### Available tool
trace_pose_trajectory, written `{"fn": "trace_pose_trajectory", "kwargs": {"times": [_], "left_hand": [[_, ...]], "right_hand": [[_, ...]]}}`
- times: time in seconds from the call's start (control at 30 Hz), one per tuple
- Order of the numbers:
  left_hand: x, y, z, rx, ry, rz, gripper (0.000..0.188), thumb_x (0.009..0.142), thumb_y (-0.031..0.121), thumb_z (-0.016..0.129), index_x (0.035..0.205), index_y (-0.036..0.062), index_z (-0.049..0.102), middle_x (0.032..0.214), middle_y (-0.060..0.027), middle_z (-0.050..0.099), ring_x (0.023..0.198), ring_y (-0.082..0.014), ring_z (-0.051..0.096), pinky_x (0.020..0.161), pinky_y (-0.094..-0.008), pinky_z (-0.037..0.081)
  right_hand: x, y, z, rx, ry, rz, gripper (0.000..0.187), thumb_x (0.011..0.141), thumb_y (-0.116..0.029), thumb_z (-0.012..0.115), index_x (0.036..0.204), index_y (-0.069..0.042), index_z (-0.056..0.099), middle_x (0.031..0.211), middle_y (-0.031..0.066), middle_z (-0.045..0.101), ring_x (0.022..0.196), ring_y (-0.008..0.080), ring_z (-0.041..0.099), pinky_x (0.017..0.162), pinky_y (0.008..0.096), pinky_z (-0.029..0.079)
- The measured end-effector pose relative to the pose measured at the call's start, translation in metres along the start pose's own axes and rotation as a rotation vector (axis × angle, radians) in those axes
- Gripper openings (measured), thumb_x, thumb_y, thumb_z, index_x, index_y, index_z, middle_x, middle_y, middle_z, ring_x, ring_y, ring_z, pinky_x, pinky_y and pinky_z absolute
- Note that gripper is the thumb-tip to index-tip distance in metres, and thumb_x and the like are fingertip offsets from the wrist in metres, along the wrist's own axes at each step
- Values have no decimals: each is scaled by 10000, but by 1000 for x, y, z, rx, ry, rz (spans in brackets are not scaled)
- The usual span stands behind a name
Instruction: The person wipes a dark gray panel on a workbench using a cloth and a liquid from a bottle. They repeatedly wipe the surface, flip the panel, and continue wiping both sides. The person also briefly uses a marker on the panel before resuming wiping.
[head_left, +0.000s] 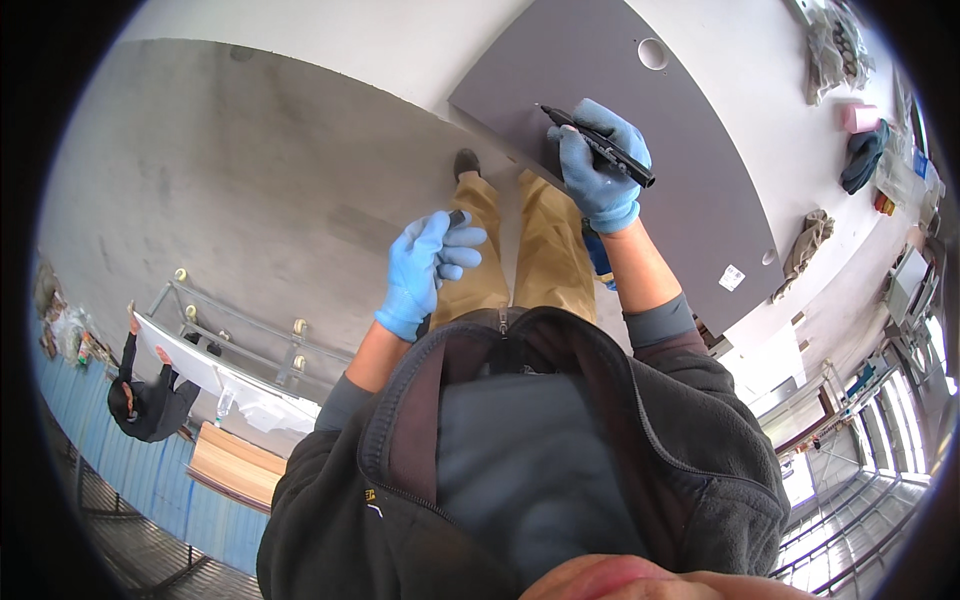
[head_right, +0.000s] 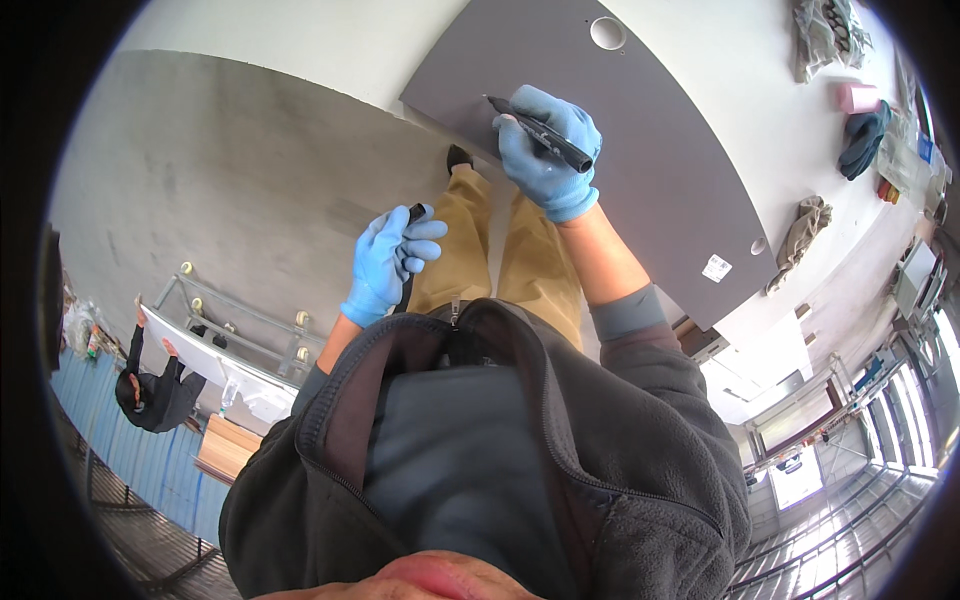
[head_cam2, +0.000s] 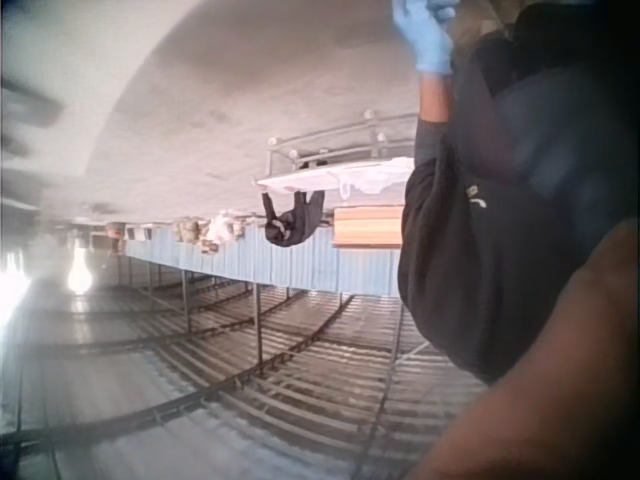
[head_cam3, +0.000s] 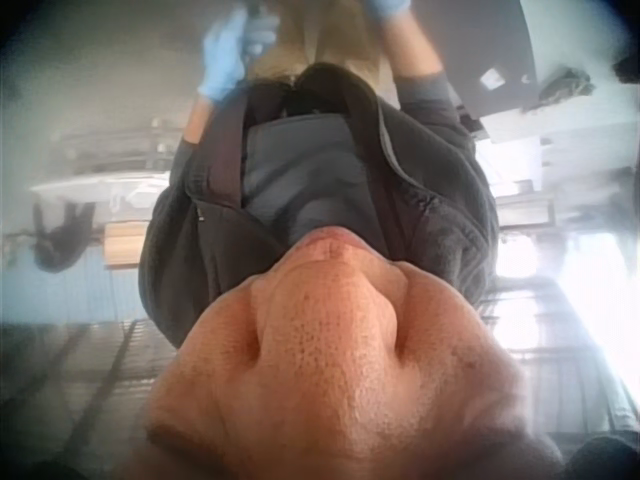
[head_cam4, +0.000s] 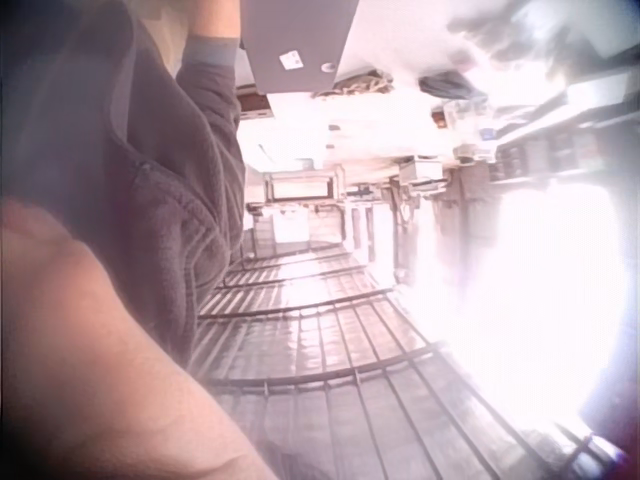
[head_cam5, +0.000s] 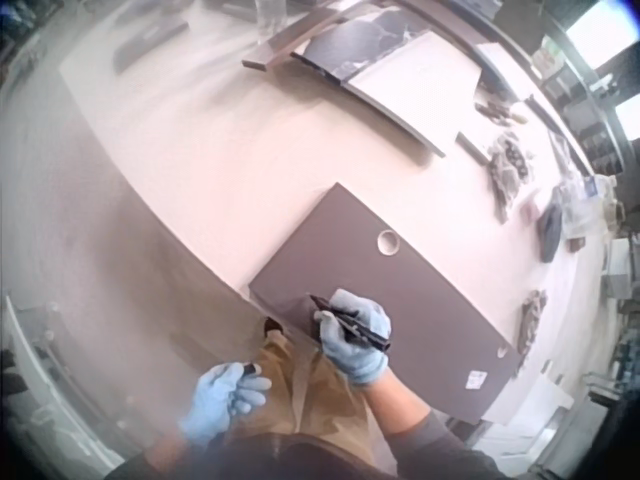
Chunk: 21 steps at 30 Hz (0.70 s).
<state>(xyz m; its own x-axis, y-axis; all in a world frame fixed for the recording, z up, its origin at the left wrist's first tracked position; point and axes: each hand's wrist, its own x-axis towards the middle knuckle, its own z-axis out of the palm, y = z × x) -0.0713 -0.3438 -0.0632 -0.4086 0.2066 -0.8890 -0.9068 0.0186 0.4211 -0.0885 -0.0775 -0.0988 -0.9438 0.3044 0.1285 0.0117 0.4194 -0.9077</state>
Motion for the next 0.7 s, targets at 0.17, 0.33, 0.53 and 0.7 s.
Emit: {"fn": "trace_pose_trajectory", "kwargs": {"times": [0.17, 0.33, 0.53, 0.7], "left_hand": [[3, 1, 1, 21, -19, 5, 493, 1092, 430, 559, 1239, -27, 669, 1063, -141, 792, 755, -106, 723, 575, -193, 503], [6, 1, 2, 44, -43, -17, 523, 1090, 457, 551, 1253, -25, 670, 1074, -138, 792, 761, -106, 723, 589, -196, 508], [6, 3, 5, 75, -50, -10, 568, 1077, 490, 559, 1274, -32, 661, 1081, -135, 792, 769, -102, 720, 594, -197, 507], [6, 5, 7, 94, -45, -25, 590, 1072, 507, 560, 1281, -37, 656, 1080, -135, 793, 768, -99, 713, 600, -199, 507]], "right_hand": [[7, -3, 7, 34, 157, -53, 105, 813, -62, 772, 888, -64, 699, 667, 82, 655, 563, 240, 641, 584, 330, 534], [7, -2, 0, -93, 4, -89, 204, 902, 7, 732, 1098, 23, 678, 819, 110, 785, 790, 201, 801, 741, 306, 618], [7, -1, 0, -84, 25, -133, 201, 897, 1, 735, 1092, 18, 689, 815, 106, 788, 769, 192, 793, 741, 305, 616], [10, -4, 2, -94, 2, -102, 211, 899, 0, 739, 1102, 14, 684, 816, 103, 787, 776, 192, 795, 744, 303, 614]]}}
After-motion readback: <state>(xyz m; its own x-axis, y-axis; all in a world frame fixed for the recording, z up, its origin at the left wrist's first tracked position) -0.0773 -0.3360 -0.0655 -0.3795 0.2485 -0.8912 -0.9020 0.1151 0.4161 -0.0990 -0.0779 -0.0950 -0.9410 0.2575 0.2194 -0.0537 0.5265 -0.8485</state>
